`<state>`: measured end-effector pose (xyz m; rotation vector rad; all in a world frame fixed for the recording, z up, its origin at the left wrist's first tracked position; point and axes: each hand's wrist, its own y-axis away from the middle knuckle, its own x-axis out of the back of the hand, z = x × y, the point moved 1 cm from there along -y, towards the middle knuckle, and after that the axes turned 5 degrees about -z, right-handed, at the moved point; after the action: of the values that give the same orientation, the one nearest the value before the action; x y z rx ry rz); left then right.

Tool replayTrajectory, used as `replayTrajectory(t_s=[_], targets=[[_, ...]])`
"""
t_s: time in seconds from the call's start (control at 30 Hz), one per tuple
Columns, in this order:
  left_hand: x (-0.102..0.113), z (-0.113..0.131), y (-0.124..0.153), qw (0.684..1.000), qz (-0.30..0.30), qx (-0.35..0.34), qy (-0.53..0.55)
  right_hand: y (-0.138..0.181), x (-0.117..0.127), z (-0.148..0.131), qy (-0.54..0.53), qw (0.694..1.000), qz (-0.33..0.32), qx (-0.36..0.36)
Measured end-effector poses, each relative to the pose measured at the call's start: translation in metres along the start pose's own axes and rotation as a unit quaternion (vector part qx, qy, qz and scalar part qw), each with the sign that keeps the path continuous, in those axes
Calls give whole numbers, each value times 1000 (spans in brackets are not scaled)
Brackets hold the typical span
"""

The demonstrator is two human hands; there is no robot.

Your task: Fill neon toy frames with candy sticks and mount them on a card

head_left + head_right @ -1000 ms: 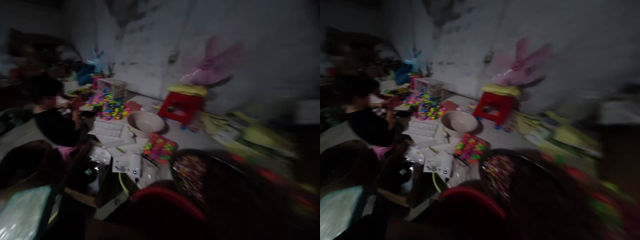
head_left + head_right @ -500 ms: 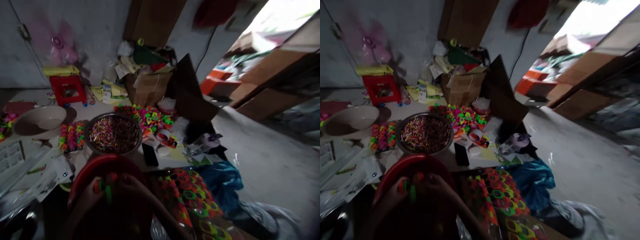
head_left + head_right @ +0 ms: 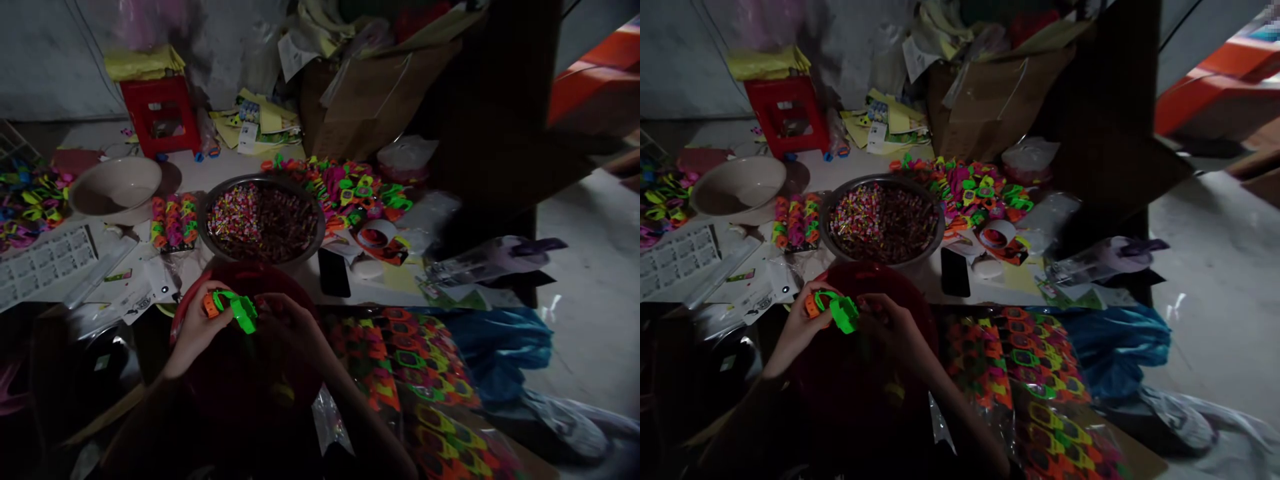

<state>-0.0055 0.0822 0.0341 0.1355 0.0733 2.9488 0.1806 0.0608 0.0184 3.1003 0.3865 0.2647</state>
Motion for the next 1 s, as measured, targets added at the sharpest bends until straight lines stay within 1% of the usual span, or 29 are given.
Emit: replayTrajectory(t_s=[0.07,0.17,0.23,0.3,0.37,0.47,0.57,0.7,0.77,0.8,0.83,0.9,1.0], targets=[[0,-3,0,1000,17,3,-3,1,-1,0,2,1000,18,-4],[1,-11,-2,998,57,29,13,3,-2,-2,14,999,40,4],[1,-16,-3,995,84,39,24,5,-3,-4,30,999,42,15],[1,-20,-3,994,101,31,19,7,-5,-7,53,998,31,26],[1,-20,-2,993,116,7,-9,8,-6,-9,70,997,16,39],[-2,-17,3,985,140,-51,-83,9,-7,-14,91,994,1,58],[-4,-12,10,960,157,-123,-196,10,-7,-18,107,992,-3,74],[-5,-6,15,901,156,-242,-324,14,-10,-23,123,989,18,86],[-4,-3,17,875,153,-286,-359,16,-13,-24,137,984,31,111],[-4,-1,18,866,149,-297,-372,17,-14,-25,148,980,30,131],[-3,0,18,860,144,-302,-386,18,-14,-26,161,975,25,152],[-1,5,19,853,123,-289,-416,18,-13,-26,186,966,11,182],[3,12,19,855,53,-236,-459,16,-6,-26,201,961,-7,192]])
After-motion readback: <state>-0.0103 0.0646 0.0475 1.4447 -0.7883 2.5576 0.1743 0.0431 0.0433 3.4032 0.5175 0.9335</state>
